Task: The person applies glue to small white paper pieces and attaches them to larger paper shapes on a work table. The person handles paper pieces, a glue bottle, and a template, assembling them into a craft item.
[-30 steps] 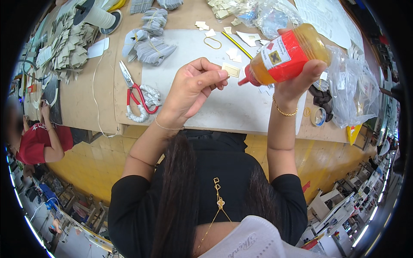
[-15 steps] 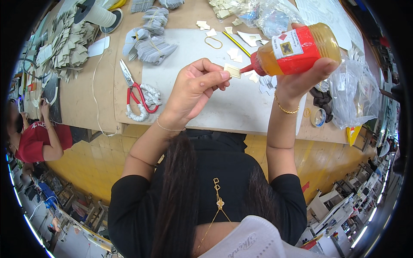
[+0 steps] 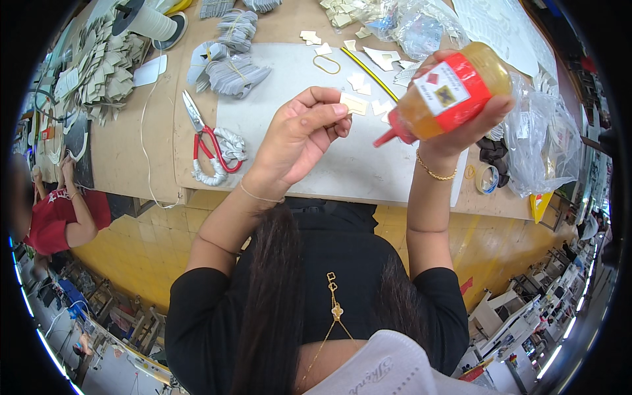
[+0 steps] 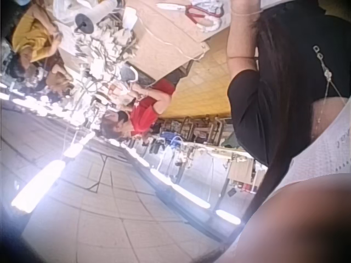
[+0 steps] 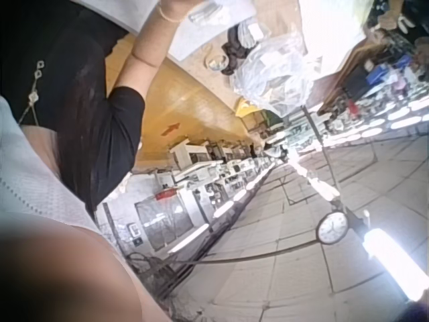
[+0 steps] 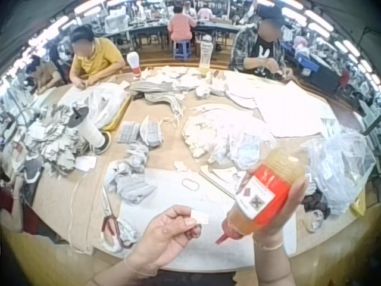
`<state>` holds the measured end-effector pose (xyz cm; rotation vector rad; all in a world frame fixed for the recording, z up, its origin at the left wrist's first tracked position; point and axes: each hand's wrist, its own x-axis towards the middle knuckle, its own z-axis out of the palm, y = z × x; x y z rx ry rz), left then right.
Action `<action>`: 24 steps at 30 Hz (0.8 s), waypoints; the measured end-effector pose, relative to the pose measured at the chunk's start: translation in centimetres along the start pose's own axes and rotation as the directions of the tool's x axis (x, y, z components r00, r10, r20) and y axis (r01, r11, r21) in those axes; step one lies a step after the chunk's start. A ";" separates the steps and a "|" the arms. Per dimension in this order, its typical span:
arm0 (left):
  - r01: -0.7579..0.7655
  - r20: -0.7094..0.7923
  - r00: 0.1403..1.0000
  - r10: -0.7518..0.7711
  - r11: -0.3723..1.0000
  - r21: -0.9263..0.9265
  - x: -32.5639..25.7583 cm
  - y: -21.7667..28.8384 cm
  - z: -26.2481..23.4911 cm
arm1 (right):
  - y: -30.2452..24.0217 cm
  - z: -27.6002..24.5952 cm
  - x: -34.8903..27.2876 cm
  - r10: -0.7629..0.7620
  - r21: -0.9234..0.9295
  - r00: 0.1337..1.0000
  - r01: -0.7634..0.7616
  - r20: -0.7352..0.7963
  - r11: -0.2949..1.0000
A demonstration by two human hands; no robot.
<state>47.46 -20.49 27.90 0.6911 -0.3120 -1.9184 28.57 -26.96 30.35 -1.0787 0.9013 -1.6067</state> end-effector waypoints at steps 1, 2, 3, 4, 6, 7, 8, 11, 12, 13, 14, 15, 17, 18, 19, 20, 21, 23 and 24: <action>0.001 0.013 1.000 -0.001 1.000 -0.024 0.0 0.0 -0.1 | 0.0 -0.5 0.4 0.077 0.116 0.997 -0.078 0.013 0.990; 0.014 0.016 1.000 -0.014 1.000 -0.013 0.1 0.0 -0.2 | -0.2 -1.1 0.8 0.122 0.240 0.990 -0.134 0.065 0.962; 0.022 0.027 0.999 -0.021 1.000 -0.018 0.1 0.0 -0.3 | -0.4 -1.6 1.1 0.159 0.357 0.980 -0.192 0.121 0.914; 0.026 0.043 0.999 -0.025 0.999 -0.028 0.1 0.1 -0.4 | -0.5 -2.0 1.3 0.181 0.421 0.975 -0.220 0.131 0.880; 0.050 0.034 0.998 -0.048 0.998 -0.036 0.2 0.1 -0.6 | -0.5 -2.4 1.5 0.123 0.462 0.978 -0.190 0.170 0.866; 0.075 -0.008 0.997 -0.076 0.997 -0.025 0.2 0.1 -0.6 | -0.5 -2.4 1.6 0.104 0.473 0.983 -0.165 0.153 0.865; 0.078 0.012 0.997 -0.078 0.996 -0.040 0.2 0.1 -0.6 | -0.5 -2.3 1.7 0.086 0.483 0.987 -0.141 0.134 0.864; 0.127 -0.033 0.991 -0.128 0.991 -0.032 0.1 -0.1 -0.3 | -0.7 -1.6 1.5 0.059 0.165 0.994 -0.042 -0.096 0.985; 0.139 -0.040 0.989 -0.140 0.990 -0.030 0.1 -0.1 -0.2 | -0.7 -1.2 1.3 0.016 0.131 0.993 -0.001 -0.116 0.991; 0.136 -0.020 0.990 -0.137 0.990 -0.039 0.0 -0.1 -0.2 | -0.6 -0.7 1.0 -0.041 0.058 0.986 0.051 -0.162 0.997; 0.148 -0.040 0.988 -0.149 0.988 -0.035 0.1 -0.2 -0.1 | -0.4 -0.3 0.7 -0.107 0.003 0.979 0.109 -0.173 0.994; 0.146 -0.033 0.989 -0.148 0.988 -0.043 0.2 -0.2 -0.1 | -0.4 0.1 0.5 -0.196 -0.111 0.967 0.179 -0.163 0.977; 0.146 -0.019 0.989 -0.147 0.988 -0.054 0.3 -0.4 -0.2 | -0.4 0.6 0.2 -0.224 -0.143 0.958 0.200 -0.178 0.969; 0.148 -0.011 0.989 -0.149 0.987 -0.059 0.4 -0.4 -0.2 | -0.4 0.7 0.1 -0.245 -0.152 0.955 0.220 -0.168 0.964; 0.156 -0.023 0.987 -0.158 0.986 -0.058 0.4 -0.5 -0.3 | -0.4 0.8 0.0 -0.262 -0.180 0.954 0.235 -0.145 0.955; 0.147 -0.005 0.989 -0.148 0.987 -0.057 0.3 -0.5 -0.3 | -0.4 0.8 -0.1 -0.279 -0.208 0.953 0.251 -0.121 0.946; 0.145 -0.005 0.989 -0.145 0.988 -0.050 0.2 -0.6 -0.3 | -0.5 0.8 -0.2 -0.295 -0.235 0.951 0.266 -0.097 0.935; 0.138 -0.007 0.990 -0.138 0.990 -0.033 0.2 -0.7 -0.2 | -0.5 0.8 -0.2 -0.332 -0.290 0.942 0.303 -0.052 0.908; 0.134 -0.009 0.991 -0.134 0.991 -0.021 0.2 -0.7 -0.2 | -0.5 0.7 -0.3 -0.350 -0.312 0.936 0.326 -0.024 0.893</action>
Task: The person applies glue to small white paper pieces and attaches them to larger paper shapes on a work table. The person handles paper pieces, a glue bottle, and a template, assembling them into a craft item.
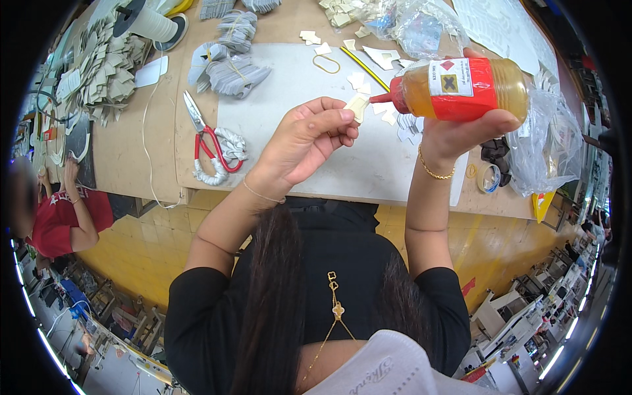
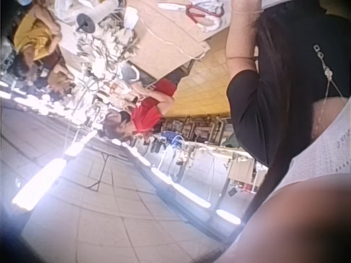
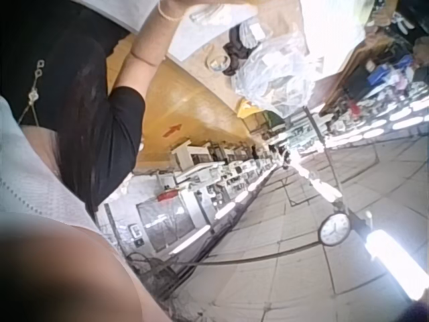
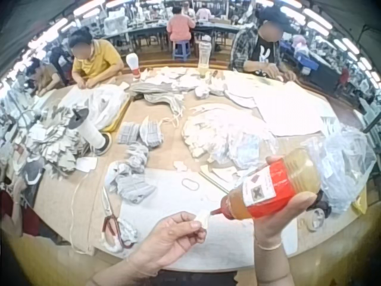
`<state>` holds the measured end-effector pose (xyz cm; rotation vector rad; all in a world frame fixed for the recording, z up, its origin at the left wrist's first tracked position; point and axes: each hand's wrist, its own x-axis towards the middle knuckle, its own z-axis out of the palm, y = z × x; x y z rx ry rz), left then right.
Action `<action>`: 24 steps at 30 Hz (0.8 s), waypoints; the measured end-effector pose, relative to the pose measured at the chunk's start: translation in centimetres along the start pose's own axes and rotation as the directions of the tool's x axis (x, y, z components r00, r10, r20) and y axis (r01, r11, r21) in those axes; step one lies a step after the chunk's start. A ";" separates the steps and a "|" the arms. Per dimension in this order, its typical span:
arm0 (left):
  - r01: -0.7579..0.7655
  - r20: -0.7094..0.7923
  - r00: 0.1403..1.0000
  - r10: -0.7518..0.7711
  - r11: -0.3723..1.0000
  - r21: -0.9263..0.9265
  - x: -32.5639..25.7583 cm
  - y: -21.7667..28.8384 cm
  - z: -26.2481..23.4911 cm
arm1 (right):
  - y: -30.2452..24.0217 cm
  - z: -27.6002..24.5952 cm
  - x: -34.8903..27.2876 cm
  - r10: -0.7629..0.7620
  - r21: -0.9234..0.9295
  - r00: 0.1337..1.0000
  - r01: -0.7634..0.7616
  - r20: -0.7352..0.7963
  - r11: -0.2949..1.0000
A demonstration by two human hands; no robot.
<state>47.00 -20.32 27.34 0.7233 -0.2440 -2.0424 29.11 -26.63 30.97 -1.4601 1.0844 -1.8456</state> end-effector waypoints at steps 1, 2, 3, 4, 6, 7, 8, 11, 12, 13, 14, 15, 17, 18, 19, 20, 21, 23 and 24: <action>-0.005 -0.003 1.000 0.005 1.000 0.011 0.0 0.0 0.0 | 0.1 0.0 0.0 0.005 0.008 1.000 -0.005 -0.006 1.000; -0.008 -0.003 1.000 0.008 1.000 0.017 0.0 0.0 0.1 | 0.1 0.0 0.0 0.008 0.020 1.000 -0.008 -0.008 1.000; -0.012 -0.005 1.000 0.012 1.000 0.023 -0.1 0.0 0.1 | 0.2 -0.1 0.0 0.007 0.030 1.000 -0.007 0.000 1.000; -0.016 -0.007 1.000 0.017 0.999 0.028 -0.1 0.0 0.2 | 0.2 -0.1 0.0 0.005 0.027 1.000 -0.005 0.005 1.000; -0.023 -0.004 1.000 0.023 0.999 0.030 -0.1 0.0 0.3 | 0.3 -0.3 0.0 -0.005 0.016 0.999 0.005 0.035 1.000; -0.025 -0.009 1.000 0.025 0.999 0.034 -0.2 0.0 0.3 | 0.4 -0.3 -0.1 -0.001 0.019 1.000 0.001 0.030 1.000; -0.034 -0.008 0.999 0.035 0.998 0.043 -0.2 -0.1 0.4 | 0.4 -0.3 -0.1 0.003 0.021 1.000 -0.003 0.024 1.000; -0.050 -0.019 0.999 0.051 0.997 0.065 -0.3 -0.1 0.5 | 0.4 -0.3 -0.3 0.027 0.030 0.999 -0.028 0.024 0.999; -0.050 -0.021 0.998 0.052 0.997 0.062 -0.3 -0.1 0.5 | 0.4 -0.4 -0.3 0.032 0.032 0.999 -0.033 0.032 0.999; -0.051 -0.023 0.998 0.052 0.997 0.059 -0.3 -0.1 0.5 | 0.4 -0.4 -0.4 0.041 0.031 0.999 -0.042 0.031 0.999; -0.045 -0.024 0.999 0.047 0.997 0.055 -0.3 -0.1 0.6 | 0.4 -0.4 -0.4 0.044 0.027 0.998 -0.045 0.035 0.999; -0.040 -0.025 0.999 0.041 0.998 0.050 -0.3 -0.1 0.6 | 0.4 -0.4 -0.4 0.047 0.023 0.998 -0.048 0.039 0.999; -0.040 -0.024 0.999 0.041 0.998 0.052 -0.3 -0.1 0.6 | 0.3 -0.4 -0.5 0.061 0.010 0.997 -0.061 0.037 0.998; -0.046 -0.022 0.999 0.047 0.997 0.058 -0.3 -0.1 0.6 | 0.2 -0.5 -0.6 0.069 0.011 0.997 -0.070 0.044 0.997; -0.050 -0.024 0.998 0.052 0.997 0.066 -0.3 -0.1 0.6 | 0.2 -0.5 -0.6 0.077 0.010 0.996 -0.078 0.044 0.997; -0.061 -0.022 0.998 0.063 0.995 0.081 -0.3 -0.2 0.6 | 0.2 -0.4 -0.6 0.087 0.016 0.995 -0.088 0.052 0.996; -0.071 -0.024 0.997 0.074 0.993 0.098 -0.3 -0.2 0.6 | 0.2 -0.5 -0.6 0.095 0.020 0.993 -0.096 0.064 0.995; -0.091 -0.030 0.995 0.095 0.988 0.129 -0.3 -0.4 0.6 | 0.1 -0.5 -0.6 0.098 -0.009 0.994 -0.098 0.055 0.995; -0.101 -0.034 0.994 0.107 0.985 0.143 -0.3 -0.4 0.6 | 0.1 -0.5 -0.7 0.100 -0.023 0.993 -0.099 0.062 0.995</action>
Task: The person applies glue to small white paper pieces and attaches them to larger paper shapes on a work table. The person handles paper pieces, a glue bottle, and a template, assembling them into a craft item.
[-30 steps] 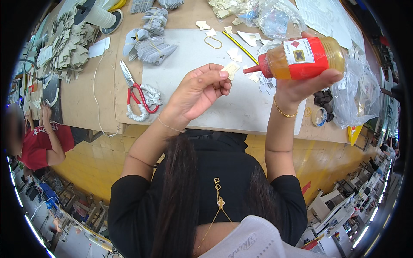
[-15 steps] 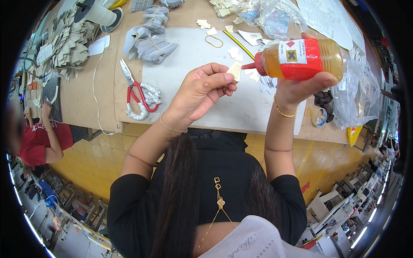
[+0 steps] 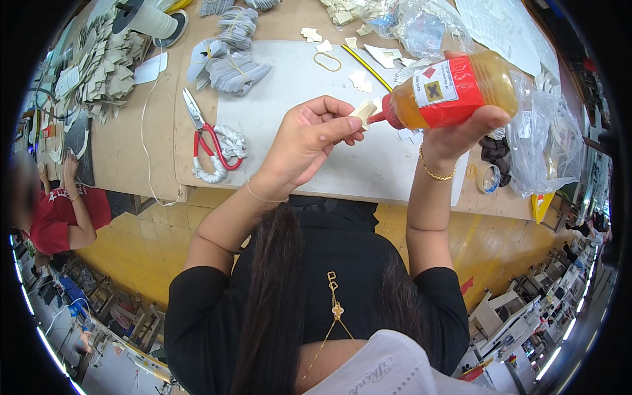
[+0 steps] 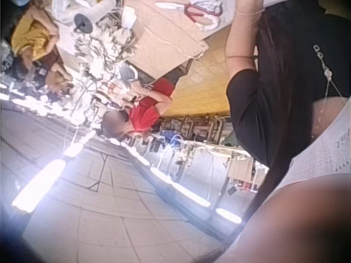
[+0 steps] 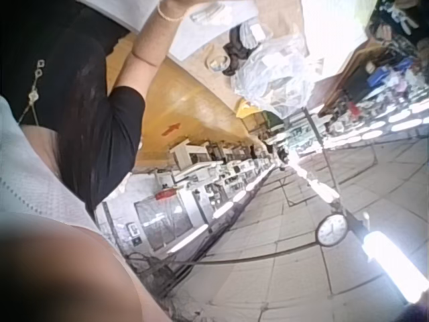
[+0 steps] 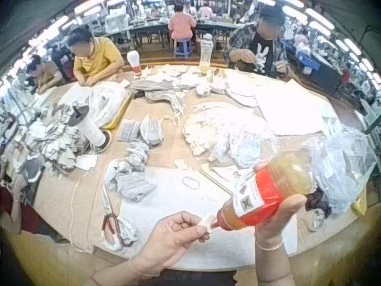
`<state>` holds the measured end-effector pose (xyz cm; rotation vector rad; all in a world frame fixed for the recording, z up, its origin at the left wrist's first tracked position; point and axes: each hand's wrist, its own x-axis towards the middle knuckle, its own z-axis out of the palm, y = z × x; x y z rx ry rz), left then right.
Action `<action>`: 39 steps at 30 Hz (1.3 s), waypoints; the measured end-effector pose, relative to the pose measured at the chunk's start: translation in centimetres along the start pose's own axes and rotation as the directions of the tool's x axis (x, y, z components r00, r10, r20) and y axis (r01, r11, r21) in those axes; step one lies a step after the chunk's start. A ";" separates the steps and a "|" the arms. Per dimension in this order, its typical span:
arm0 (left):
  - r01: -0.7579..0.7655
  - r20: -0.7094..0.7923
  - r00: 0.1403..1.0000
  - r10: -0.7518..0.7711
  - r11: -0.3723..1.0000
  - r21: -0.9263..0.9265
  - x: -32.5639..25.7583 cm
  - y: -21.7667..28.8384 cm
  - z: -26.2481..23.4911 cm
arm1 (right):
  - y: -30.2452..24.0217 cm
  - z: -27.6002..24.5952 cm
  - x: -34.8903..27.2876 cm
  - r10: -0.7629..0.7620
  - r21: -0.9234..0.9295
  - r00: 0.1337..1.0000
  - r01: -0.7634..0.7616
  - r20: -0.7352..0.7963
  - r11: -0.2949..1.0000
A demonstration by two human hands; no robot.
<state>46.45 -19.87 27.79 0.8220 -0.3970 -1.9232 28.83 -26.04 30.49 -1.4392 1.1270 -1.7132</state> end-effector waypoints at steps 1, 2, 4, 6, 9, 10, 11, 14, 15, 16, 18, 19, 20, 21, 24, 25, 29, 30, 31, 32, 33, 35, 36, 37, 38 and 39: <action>-0.007 -0.013 1.000 0.007 1.000 0.016 0.0 -0.1 0.0 | 0.0 0.0 0.0 0.007 0.007 1.000 -0.007 -0.009 1.000; -0.013 -0.012 1.000 0.013 1.000 0.020 0.0 -0.1 0.0 | 0.0 0.1 0.0 0.014 0.017 1.000 -0.014 -0.008 1.000; -0.025 -0.017 1.000 0.025 0.999 0.027 -0.1 -0.2 0.1 | 0.0 0.2 -0.1 0.016 0.023 1.000 -0.016 0.002 1.000; -0.018 -0.012 1.000 0.019 0.999 0.036 -0.1 -0.3 0.0 | 0.0 0.2 -0.3 0.005 0.006 1.000 -0.005 0.026 1.000; 0.001 0.006 1.000 -0.001 1.000 0.008 -0.1 -0.4 0.0 | 0.2 -0.2 -0.1 0.043 0.021 0.995 -0.045 0.096 0.999; 0.014 0.005 1.000 -0.014 1.000 -0.004 -0.2 -0.4 0.0 | 0.2 -0.3 0.0 0.075 0.096 0.990 -0.087 0.122 0.992; 0.018 0.009 1.000 -0.018 1.000 -0.013 -0.2 -0.4 0.1 | 0.2 -0.6 0.0 0.117 0.169 0.980 -0.144 0.160 0.975; 0.038 0.012 0.999 -0.038 0.998 -0.041 -0.2 -0.4 0.2 | 0.4 -0.9 -0.2 0.198 0.281 0.948 -0.266 0.248 0.922; 0.045 0.022 0.999 -0.044 0.997 -0.058 -0.1 -0.3 0.2 | 0.6 -1.1 -0.3 0.218 0.299 0.938 -0.298 0.270 0.907; 0.056 0.021 0.998 -0.055 0.996 -0.068 -0.1 -0.3 0.3 | 0.7 -1.1 -0.4 0.234 0.304 0.936 -0.311 0.264 0.900; 0.063 0.045 0.997 -0.057 0.989 -0.135 -0.1 -0.2 0.3 | 1.2 -1.4 -0.7 0.269 0.325 0.925 -0.350 0.269 0.878; 0.065 0.053 0.997 -0.057 0.985 -0.163 -0.1 -0.1 0.4 | 1.4 -1.6 -0.7 0.287 0.367 0.920 -0.372 0.265 0.853; 0.078 0.064 0.996 -0.067 0.981 -0.177 -0.1 -0.1 0.4 | 1.7 -1.9 -0.6 0.309 0.417 0.909 -0.405 0.280 0.814; 0.088 0.079 0.994 -0.074 0.978 -0.189 -0.1 0.0 0.3 | 2.0 -2.4 -0.6 0.316 0.451 0.902 -0.423 0.295 0.786; 0.103 0.096 0.992 -0.084 0.972 -0.212 -0.1 0.1 0.2 | 2.9 -4.0 -0.7 0.365 0.495 0.879 -0.475 0.307 0.727; 0.110 0.082 0.992 -0.094 0.971 -0.211 -0.1 0.1 0.1 | 3.0 -4.7 -0.6 0.366 0.505 0.863 -0.501 0.347 0.703; 0.100 0.106 0.991 -0.079 0.972 -0.215 0.0 0.2 0.0 | 3.3 -7.0 0.1 0.260 0.683 0.817 -0.575 0.515 0.450; 0.104 0.111 0.990 -0.082 0.972 -0.210 0.0 0.2 0.1 | 3.1 -7.4 0.2 0.340 0.692 0.831 -0.555 0.440 0.462; 0.109 0.117 0.989 -0.086 0.973 -0.205 0.0 0.2 0.1 | 2.7 -7.8 0.4 0.359 0.729 0.846 -0.526 0.395 0.437; 0.116 0.108 0.989 -0.096 0.975 -0.191 -0.1 0.2 0.1 | 2.3 -7.9 0.5 0.377 0.765 0.857 -0.494 0.350 0.412; 0.125 0.101 0.989 -0.108 0.976 -0.176 -0.1 0.1 0.1 | 2.0 -7.9 0.9 0.356 0.758 0.880 -0.457 0.313 0.465; 0.130 0.106 0.988 -0.114 0.978 -0.163 0.0 -0.1 0.2 | 1.3 -7.2 1.1 0.364 0.687 0.928 -0.316 0.081 0.654; 0.125 0.117 0.987 -0.106 0.978 -0.165 0.1 -0.2 0.2 | 0.9 -6.7 1.2 0.372 0.597 0.924 -0.249 -0.090 0.762; 0.121 0.120 0.988 -0.102 0.979 -0.164 0.2 -0.4 0.2 | 0.5 -6.0 0.9 0.318 0.358 0.916 -0.220 -0.244 0.907; 0.123 0.129 0.987 -0.100 0.975 -0.184 0.3 -0.5 0.2 | 0.2 -5.2 0.6 0.266 0.347 0.924 -0.163 -0.274 0.923; 0.128 0.130 0.986 -0.103 0.971 -0.202 0.4 -0.6 0.1 | 0.0 -4.2 0.1 0.221 0.301 0.918 -0.120 -0.329 0.946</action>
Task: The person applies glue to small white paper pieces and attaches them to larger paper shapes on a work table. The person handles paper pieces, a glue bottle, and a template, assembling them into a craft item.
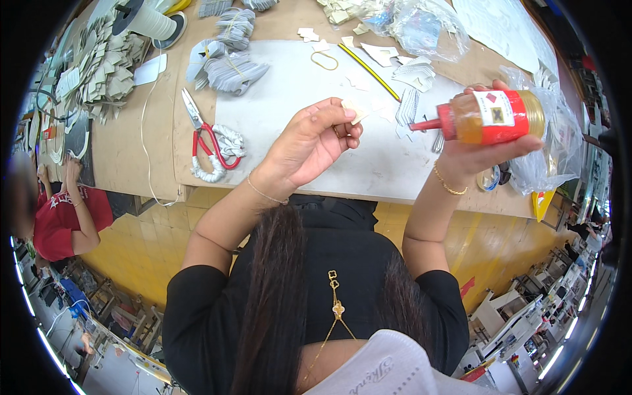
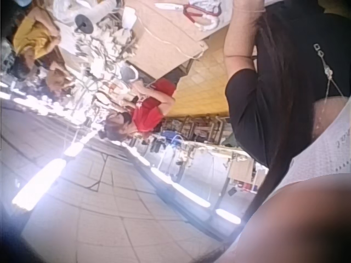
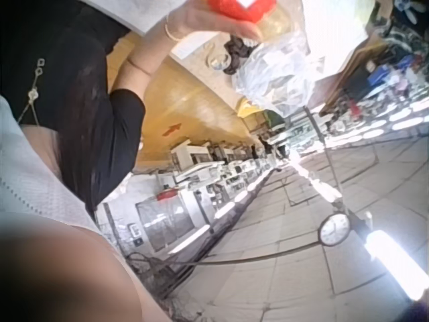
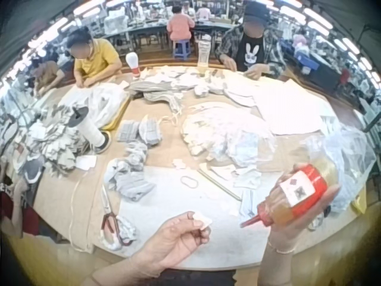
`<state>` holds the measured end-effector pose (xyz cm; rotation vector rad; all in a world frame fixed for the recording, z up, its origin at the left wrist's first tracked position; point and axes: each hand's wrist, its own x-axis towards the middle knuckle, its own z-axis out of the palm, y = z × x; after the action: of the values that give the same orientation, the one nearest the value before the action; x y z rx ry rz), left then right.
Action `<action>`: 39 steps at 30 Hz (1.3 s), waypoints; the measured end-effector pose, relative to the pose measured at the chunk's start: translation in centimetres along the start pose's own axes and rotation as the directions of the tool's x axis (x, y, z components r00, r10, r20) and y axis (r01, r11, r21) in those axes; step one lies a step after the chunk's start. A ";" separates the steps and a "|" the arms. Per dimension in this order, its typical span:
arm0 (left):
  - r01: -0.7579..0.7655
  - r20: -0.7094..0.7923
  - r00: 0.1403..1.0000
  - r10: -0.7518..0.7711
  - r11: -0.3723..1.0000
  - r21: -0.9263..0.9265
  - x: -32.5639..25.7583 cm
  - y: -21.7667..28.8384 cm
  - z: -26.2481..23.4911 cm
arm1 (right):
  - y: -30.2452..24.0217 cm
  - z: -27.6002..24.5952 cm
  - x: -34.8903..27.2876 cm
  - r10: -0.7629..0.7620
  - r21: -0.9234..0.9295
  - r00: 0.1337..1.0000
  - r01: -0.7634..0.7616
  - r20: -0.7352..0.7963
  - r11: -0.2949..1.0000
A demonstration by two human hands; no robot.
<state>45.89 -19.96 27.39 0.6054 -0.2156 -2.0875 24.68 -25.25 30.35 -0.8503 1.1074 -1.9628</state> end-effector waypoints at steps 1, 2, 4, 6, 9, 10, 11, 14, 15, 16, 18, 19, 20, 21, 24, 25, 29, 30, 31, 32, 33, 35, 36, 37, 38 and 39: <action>0.004 -0.012 1.000 -0.005 1.000 -0.013 0.0 -0.1 -0.1 | 0.2 0.7 -0.8 -0.062 0.007 0.998 0.062 -0.005 0.998; -0.004 -0.003 1.000 0.004 1.000 -0.025 0.1 -0.2 -0.1 | 0.3 1.2 -1.8 -0.124 -0.057 0.992 0.125 0.012 0.991; -0.017 -0.018 1.000 0.017 0.999 -0.035 0.1 -0.4 -0.2 | 0.3 1.8 -3.0 -0.172 -0.146 0.983 0.181 0.070 0.973; -0.027 -0.032 0.999 0.026 0.999 -0.020 0.1 -0.6 -0.2 | 0.4 2.3 -3.6 -0.214 -0.177 0.968 0.235 0.130 0.956; -0.042 -0.043 0.998 0.041 0.999 -0.016 0.2 -0.6 -0.2 | 0.4 2.6 -3.7 -0.243 -0.222 0.956 0.276 0.164 0.935; -0.047 -0.044 0.998 0.046 0.999 -0.018 0.2 -0.7 -0.1 | 0.4 2.7 -3.9 -0.241 -0.242 0.956 0.277 0.167 0.930; -0.051 -0.049 0.998 0.050 0.999 -0.015 0.2 -0.7 -0.1 | 0.3 2.7 -4.0 -0.246 -0.253 0.953 0.285 0.175 0.924; -0.063 -0.063 0.996 0.062 0.998 -0.010 0.2 -0.7 0.1 | 0.4 2.9 -4.3 -0.259 -0.253 0.949 0.298 0.178 0.920; -0.067 -0.067 0.996 0.066 0.998 -0.011 0.2 -0.8 0.1 | 0.4 2.9 -4.4 -0.257 -0.233 0.949 0.296 0.184 0.926; -0.071 -0.071 0.995 0.070 0.997 -0.012 0.2 -0.8 0.2 | 0.4 2.9 -4.5 -0.256 -0.213 0.948 0.294 0.189 0.932; -0.079 -0.073 0.994 0.078 0.997 -0.009 0.2 -0.8 0.2 | 0.4 2.7 -4.7 -0.238 -0.209 0.946 0.284 0.221 0.936; -0.082 -0.074 0.994 0.082 0.997 -0.008 0.2 -0.9 0.2 | 0.4 2.6 -4.7 -0.231 -0.205 0.944 0.281 0.236 0.938; -0.084 -0.069 0.994 0.083 0.996 -0.009 0.2 -0.9 0.2 | 0.5 2.5 -4.8 -0.224 -0.201 0.942 0.277 0.250 0.940; -0.086 -0.064 0.994 0.085 0.996 -0.009 0.3 -0.9 0.1 | 0.6 2.4 -4.8 -0.218 -0.195 0.939 0.274 0.265 0.942; -0.093 -0.085 0.992 0.093 0.996 0.001 0.2 -1.0 0.1 | 1.2 2.1 -4.4 -0.316 -0.161 0.871 0.397 0.376 0.904; -0.095 -0.098 0.991 0.095 0.995 0.007 0.2 -1.1 0.1 | 1.5 2.1 -4.4 -0.341 -0.136 0.845 0.427 0.411 0.894; -0.134 -0.092 0.987 0.134 0.991 0.005 0.3 -1.3 0.0 | 2.1 1.8 -5.0 -0.320 -0.158 0.836 0.425 0.445 0.891; -0.138 -0.111 0.984 0.139 0.990 0.012 0.3 -1.4 0.1 | 2.0 1.7 -5.2 -0.295 -0.173 0.833 0.413 0.469 0.894; -0.142 -0.129 0.981 0.143 0.990 0.018 0.3 -1.4 0.1 | 2.0 1.6 -5.3 -0.259 -0.163 0.841 0.373 0.474 0.913; -0.136 -0.122 0.983 0.136 0.991 0.007 0.3 -1.4 0.1 | 1.9 1.6 -5.4 -0.176 -0.055 0.899 0.216 0.401 0.975; -0.129 -0.115 0.985 0.128 0.992 -0.003 0.2 -1.3 0.0 | 1.8 1.6 -5.3 -0.059 0.098 0.945 0.029 0.322 0.995; -0.123 -0.113 0.986 0.121 0.992 -0.013 0.2 -1.1 0.0 | 1.5 1.6 -5.2 0.203 0.400 0.950 -0.287 0.239 0.870; -0.124 -0.116 0.986 0.122 0.992 -0.013 0.1 -1.1 -0.1 | 1.4 1.6 -4.5 0.158 0.238 0.965 -0.207 0.210 0.949; -0.125 -0.120 0.985 0.122 0.992 -0.014 0.1 -1.0 -0.1 | 1.3 1.7 -4.4 0.095 0.143 0.976 -0.125 0.197 0.982; -0.122 -0.131 0.984 0.120 0.993 -0.007 0.1 -1.1 0.0 | 1.2 1.7 -4.2 0.027 -0.023 0.990 -0.024 0.142 0.999; -0.118 -0.142 0.983 0.117 0.993 0.000 0.2 -1.1 0.0 | 1.1 1.7 -4.1 -0.051 -0.194 0.994 0.069 0.097 0.979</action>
<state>45.03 -19.48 26.93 0.7158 -0.1570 -1.9220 28.51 -23.02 29.32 -1.0800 1.2494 -1.8634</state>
